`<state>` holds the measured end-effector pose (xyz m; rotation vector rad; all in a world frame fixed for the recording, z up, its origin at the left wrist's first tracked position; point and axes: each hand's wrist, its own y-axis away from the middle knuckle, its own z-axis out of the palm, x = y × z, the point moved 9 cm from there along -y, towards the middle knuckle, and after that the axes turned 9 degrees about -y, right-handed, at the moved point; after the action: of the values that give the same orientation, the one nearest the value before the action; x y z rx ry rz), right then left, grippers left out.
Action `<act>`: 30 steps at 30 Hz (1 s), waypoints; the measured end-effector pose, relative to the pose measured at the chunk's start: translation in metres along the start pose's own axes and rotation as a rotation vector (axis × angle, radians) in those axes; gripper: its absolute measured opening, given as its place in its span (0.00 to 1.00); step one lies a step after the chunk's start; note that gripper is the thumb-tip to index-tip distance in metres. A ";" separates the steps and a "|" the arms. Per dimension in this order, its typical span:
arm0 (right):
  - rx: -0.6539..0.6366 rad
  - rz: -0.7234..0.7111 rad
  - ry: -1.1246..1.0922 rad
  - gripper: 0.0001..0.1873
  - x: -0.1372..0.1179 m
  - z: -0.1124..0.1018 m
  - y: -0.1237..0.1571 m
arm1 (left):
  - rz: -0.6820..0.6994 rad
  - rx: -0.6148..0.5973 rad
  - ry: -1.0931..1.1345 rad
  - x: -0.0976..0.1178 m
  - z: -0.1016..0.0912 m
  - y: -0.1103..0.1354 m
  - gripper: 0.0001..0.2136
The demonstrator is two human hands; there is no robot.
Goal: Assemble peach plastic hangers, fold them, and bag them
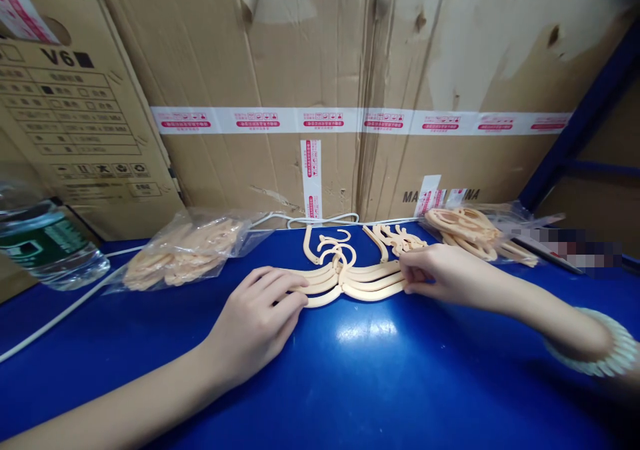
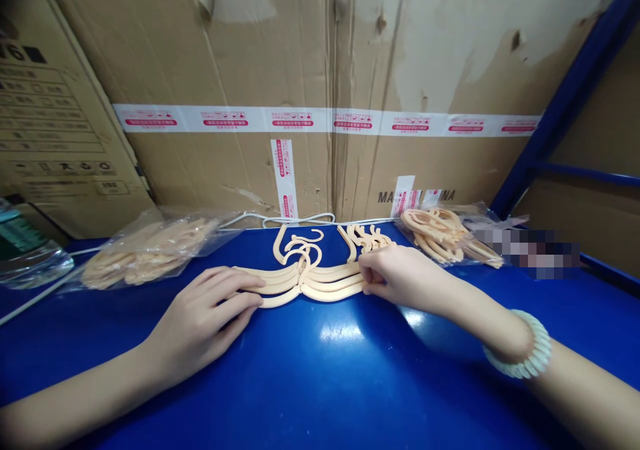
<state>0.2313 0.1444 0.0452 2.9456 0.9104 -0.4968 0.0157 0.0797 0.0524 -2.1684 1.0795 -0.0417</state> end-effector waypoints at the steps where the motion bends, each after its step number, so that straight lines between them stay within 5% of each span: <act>1: 0.000 -0.001 -0.002 0.05 0.000 0.000 0.000 | 0.002 0.000 0.000 0.000 -0.001 0.000 0.08; 8: 0.009 0.004 0.001 0.08 -0.005 -0.002 0.001 | -0.012 -0.003 0.041 0.001 -0.002 -0.001 0.08; 11: 0.066 -0.030 -0.028 0.02 -0.012 -0.008 0.002 | -0.015 -0.006 0.060 0.003 -0.004 -0.002 0.07; 19: 0.201 -0.164 -0.061 0.08 -0.034 -0.026 -0.005 | -0.045 -0.042 0.067 -0.012 -0.016 -0.015 0.09; 24: 0.142 -0.201 -0.016 0.08 -0.037 -0.029 -0.050 | -0.054 -0.365 -0.102 -0.037 0.005 -0.035 0.14; 30: -0.062 -0.247 0.049 0.06 -0.031 -0.004 -0.127 | -0.044 -0.531 -0.074 -0.069 0.043 -0.055 0.08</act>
<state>0.1378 0.2329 0.0677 2.8153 1.2794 -0.3961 0.0219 0.1756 0.0716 -2.6367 1.0879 0.3390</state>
